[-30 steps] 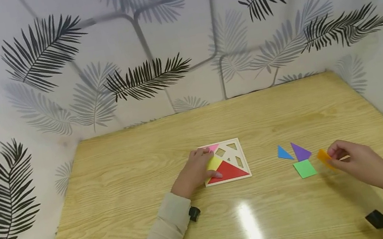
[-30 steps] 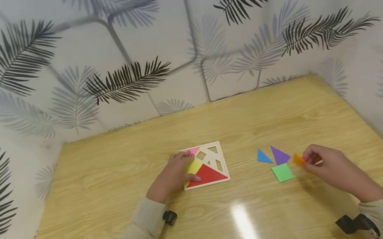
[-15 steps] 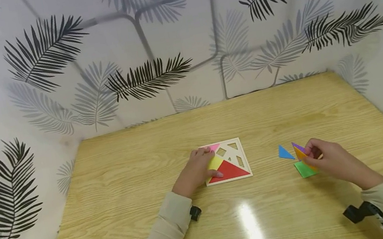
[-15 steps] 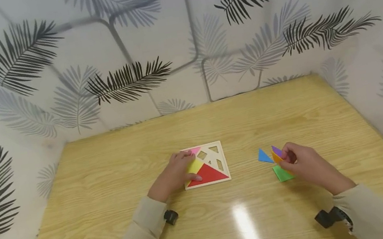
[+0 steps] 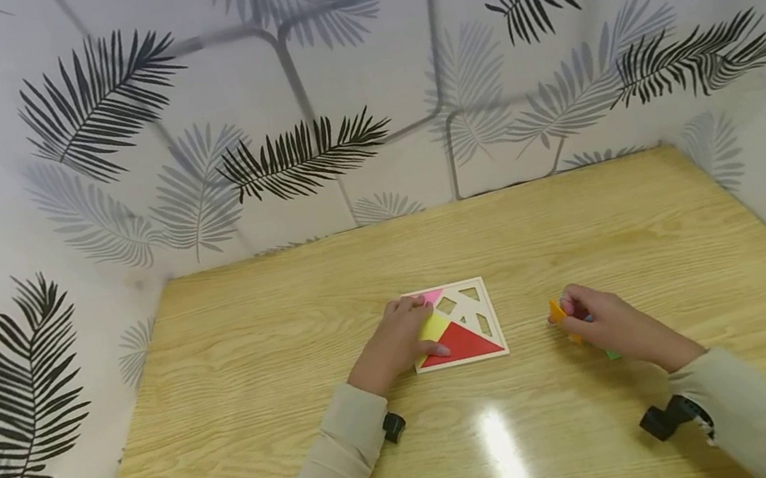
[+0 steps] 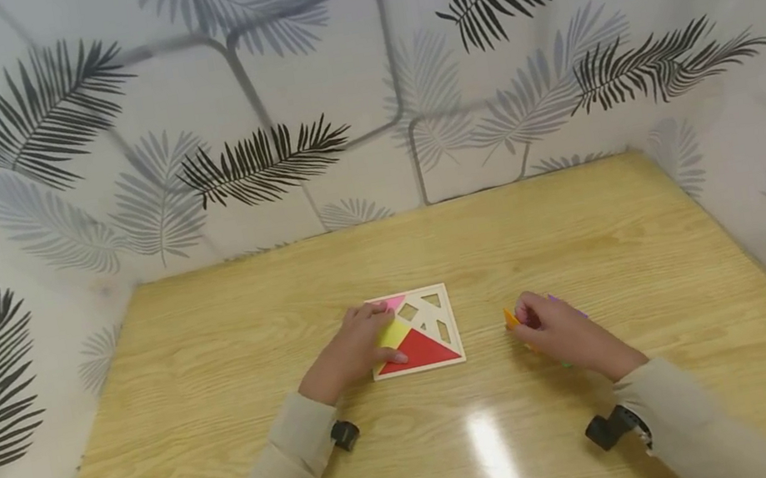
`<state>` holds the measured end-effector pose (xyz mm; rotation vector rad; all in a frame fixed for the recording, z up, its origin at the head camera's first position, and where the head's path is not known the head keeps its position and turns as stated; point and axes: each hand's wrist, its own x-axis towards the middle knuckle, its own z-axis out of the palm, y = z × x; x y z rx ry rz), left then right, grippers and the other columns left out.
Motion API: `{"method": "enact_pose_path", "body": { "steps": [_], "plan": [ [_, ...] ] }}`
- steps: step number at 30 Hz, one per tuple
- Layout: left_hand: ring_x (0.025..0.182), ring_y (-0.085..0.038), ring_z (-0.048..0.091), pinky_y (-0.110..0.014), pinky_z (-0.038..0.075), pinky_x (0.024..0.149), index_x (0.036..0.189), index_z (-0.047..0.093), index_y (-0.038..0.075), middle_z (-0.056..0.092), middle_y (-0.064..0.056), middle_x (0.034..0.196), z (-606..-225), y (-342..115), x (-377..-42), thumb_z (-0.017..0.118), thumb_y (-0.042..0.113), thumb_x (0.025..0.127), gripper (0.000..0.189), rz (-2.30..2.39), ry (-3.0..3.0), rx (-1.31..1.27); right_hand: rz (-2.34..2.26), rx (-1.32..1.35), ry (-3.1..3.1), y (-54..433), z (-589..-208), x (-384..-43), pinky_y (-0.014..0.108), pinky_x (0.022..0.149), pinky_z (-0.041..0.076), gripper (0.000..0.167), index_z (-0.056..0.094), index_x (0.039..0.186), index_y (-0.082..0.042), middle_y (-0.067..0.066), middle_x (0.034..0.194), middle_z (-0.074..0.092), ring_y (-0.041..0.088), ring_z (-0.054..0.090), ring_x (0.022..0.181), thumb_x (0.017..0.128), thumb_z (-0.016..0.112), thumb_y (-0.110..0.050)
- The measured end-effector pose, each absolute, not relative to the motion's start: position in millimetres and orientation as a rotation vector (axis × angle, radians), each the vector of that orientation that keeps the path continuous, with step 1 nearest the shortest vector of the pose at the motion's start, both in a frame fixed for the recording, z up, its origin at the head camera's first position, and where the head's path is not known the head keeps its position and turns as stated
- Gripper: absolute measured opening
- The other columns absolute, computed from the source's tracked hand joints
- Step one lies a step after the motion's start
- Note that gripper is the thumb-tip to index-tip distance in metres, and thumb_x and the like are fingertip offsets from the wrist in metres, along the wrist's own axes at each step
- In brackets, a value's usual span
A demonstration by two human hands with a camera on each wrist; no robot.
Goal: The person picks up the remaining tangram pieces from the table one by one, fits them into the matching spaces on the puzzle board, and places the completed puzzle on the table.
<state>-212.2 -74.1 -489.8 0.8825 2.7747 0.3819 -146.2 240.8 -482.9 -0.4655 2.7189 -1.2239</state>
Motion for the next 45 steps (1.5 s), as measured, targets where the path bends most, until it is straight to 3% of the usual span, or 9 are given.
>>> {"method": "enact_pose_path", "body": {
  "steps": [5,15,22,25,29,32,38,41,45],
  "plan": [
    [0.13,-0.027,0.027,-0.033,0.03,0.105,0.139,0.043,0.006,0.035,-0.008,0.144,-492,-74,-213,0.067,0.046,0.077,0.077,0.387,2.774,0.87,-1.204,-0.481,2.75,227,-483,-150,0.022,0.047,0.032,0.02,0.043,0.08,-0.01,-0.001,0.068,0.044,0.01,0.039,0.056,0.09,0.06,-0.013],
    [0.129,-0.026,0.029,-0.032,0.03,0.105,0.136,0.046,0.005,0.037,-0.009,0.142,-493,-74,-212,0.068,0.046,0.077,0.075,0.376,2.792,0.885,-1.223,-0.45,2.67,209,-485,-156,0.027,0.061,0.046,0.024,0.048,0.081,-0.011,0.002,0.082,0.056,0.016,0.057,0.08,0.088,0.066,-0.026],
    [0.13,-0.026,0.029,-0.033,0.031,0.104,0.136,0.047,0.005,0.038,-0.009,0.142,-493,-75,-211,0.069,0.045,0.078,0.074,0.414,2.79,0.883,-1.384,-0.33,2.649,201,-493,-166,0.025,0.056,0.045,0.046,0.035,0.102,-0.005,0.011,0.091,0.045,0.021,0.051,0.075,0.084,0.07,-0.028],
    [0.13,-0.026,0.029,-0.033,0.031,0.104,0.136,0.047,0.004,0.038,-0.009,0.142,-492,-74,-211,0.069,0.044,0.078,0.074,0.422,2.791,0.878,-1.354,-0.359,2.693,198,-495,-168,0.025,0.058,0.045,0.039,0.041,0.103,-0.005,0.009,0.088,0.046,0.021,0.051,0.074,0.085,0.069,-0.026],
    [0.13,-0.026,0.028,-0.032,0.03,0.105,0.136,0.046,0.004,0.037,-0.009,0.143,-491,-74,-211,0.07,0.044,0.077,0.075,0.425,2.785,0.873,-1.279,-0.418,2.738,196,-497,-170,0.024,0.057,0.042,0.022,0.052,0.09,-0.008,0.002,0.075,0.049,0.018,0.05,0.069,0.087,0.066,-0.025],
    [0.131,-0.026,0.027,-0.032,0.029,0.105,0.137,0.045,0.005,0.036,-0.009,0.143,-490,-74,-211,0.069,0.044,0.077,0.076,0.426,2.777,0.874,-1.262,-0.426,2.743,196,-499,-170,0.024,0.056,0.04,0.018,0.054,0.088,-0.008,0.001,0.073,0.047,0.017,0.047,0.067,0.092,0.06,-0.025],
    [0.13,-0.026,0.028,-0.032,0.03,0.105,0.137,0.045,0.005,0.036,-0.009,0.143,-490,-75,-211,0.069,0.044,0.078,0.075,0.399,2.786,0.872,-1.313,-0.509,2.682,193,-496,-171,0.033,0.074,0.046,0.026,0.06,0.105,-0.002,0.008,0.097,0.055,0.021,0.05,0.085,0.1,0.043,-0.022],
    [0.128,-0.027,0.03,-0.033,0.031,0.104,0.137,0.046,0.005,0.037,-0.009,0.143,-489,-75,-211,0.069,0.044,0.077,0.075,0.384,2.793,0.875,-1.295,-0.566,2.692,190,-494,-172,0.037,0.078,0.044,0.023,0.059,0.109,0.0,0.009,0.101,0.056,0.022,0.05,0.089,0.098,0.047,-0.018],
    [0.128,-0.027,0.03,-0.032,0.031,0.104,0.136,0.046,0.004,0.038,-0.01,0.142,-486,-74,-210,0.069,0.044,0.078,0.074,0.381,2.787,0.889,-1.326,-0.517,2.726,185,-492,-175,0.033,0.074,0.047,0.022,0.058,0.11,-0.002,0.006,0.092,0.057,0.02,0.054,0.083,0.092,0.06,-0.015]
  ]
}}
